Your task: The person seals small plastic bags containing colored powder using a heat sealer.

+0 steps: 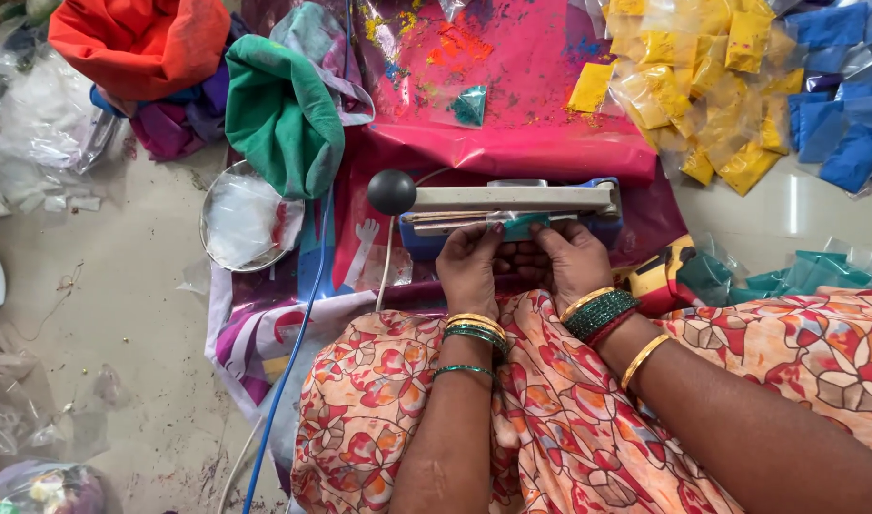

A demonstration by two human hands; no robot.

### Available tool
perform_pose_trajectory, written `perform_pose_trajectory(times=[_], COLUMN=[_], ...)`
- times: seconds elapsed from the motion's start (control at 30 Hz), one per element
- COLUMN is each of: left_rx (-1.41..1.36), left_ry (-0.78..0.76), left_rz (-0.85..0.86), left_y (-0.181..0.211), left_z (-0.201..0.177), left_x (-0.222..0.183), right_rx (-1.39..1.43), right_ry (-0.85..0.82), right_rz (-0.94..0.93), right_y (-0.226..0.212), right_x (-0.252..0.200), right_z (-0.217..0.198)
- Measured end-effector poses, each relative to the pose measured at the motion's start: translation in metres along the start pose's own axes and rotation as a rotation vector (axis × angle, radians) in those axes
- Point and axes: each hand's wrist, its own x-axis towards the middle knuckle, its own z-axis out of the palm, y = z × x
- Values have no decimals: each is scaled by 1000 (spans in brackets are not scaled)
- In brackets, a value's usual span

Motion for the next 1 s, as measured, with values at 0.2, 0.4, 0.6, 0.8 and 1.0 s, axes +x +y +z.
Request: perform_pose_trajectory(times=[0.2, 0.4, 0.6, 0.8, 1.0], left_rx=[-14, -42, -42, -30, -87], left_ry=[-8, -38, -43, -37, -15], left_rz=[0, -13, 8, -7, 18], left_y=[-1, -3, -4, -4, -10], left_z=[-4, -6, -9, -18, -26], left_x=[1, 9, 8, 6, 6], right_rx=[44, 14, 39, -74, -64], right_ry=[-50, -22, -69, -60, -126], right_rz=[8, 52, 62, 149, 149], right_y=[3, -1, -1, -1, 8], right_x=[2, 7, 6, 12, 15], right_z=[0, -1, 0, -6, -10])
